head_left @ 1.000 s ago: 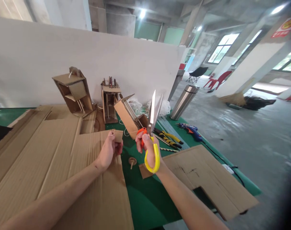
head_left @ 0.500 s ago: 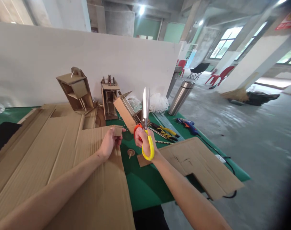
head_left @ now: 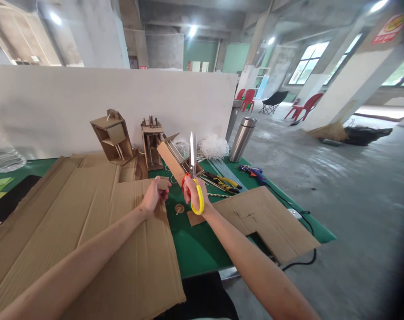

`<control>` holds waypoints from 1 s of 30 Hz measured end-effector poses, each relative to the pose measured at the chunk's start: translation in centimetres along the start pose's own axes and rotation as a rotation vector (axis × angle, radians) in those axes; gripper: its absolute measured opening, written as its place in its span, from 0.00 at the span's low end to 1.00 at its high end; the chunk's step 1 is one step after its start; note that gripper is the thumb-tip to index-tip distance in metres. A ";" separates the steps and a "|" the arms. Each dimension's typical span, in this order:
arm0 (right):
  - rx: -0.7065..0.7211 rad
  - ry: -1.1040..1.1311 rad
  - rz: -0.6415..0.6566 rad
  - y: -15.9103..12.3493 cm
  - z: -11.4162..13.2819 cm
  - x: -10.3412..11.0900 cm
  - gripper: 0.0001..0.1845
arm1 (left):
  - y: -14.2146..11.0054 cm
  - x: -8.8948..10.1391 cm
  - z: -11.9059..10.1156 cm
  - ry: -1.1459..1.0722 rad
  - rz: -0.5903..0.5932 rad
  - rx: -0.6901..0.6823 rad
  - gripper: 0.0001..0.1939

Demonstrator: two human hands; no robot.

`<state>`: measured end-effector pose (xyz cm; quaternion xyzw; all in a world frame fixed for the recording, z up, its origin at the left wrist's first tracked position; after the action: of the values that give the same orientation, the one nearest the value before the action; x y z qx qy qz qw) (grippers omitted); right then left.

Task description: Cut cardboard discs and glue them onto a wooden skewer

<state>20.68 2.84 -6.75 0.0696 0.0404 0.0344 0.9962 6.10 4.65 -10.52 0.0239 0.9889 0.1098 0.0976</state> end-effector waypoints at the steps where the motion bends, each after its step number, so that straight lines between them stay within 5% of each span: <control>1: 0.008 -0.010 -0.002 0.0 0.0 0.0 0.26 | 0.0 -0.1 0.0 0.006 0.004 0.001 0.26; 21: 0.047 -0.104 -0.112 -0.2 1.1 0.5 0.30 | 0.0 -0.6 -1.2 0.057 0.121 -0.098 0.22; 30: 0.063 -0.071 -0.128 -0.3 1.7 0.6 0.29 | -2.4 -3.8 -3.2 0.404 0.419 -0.238 0.08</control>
<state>21.45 2.37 -5.17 0.0994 0.0102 -0.0330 0.9944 9.10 1.36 -7.25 0.1931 0.9420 0.2451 -0.1233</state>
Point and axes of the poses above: each hand's wrist, its own y-axis towards the middle knuckle, its own x-axis out of the back of the hand, z = x × y, the point moved 9 cm from there along y, towards the middle knuckle, and after that the axes turned 14 degrees about -x, right-handed, at the moved point
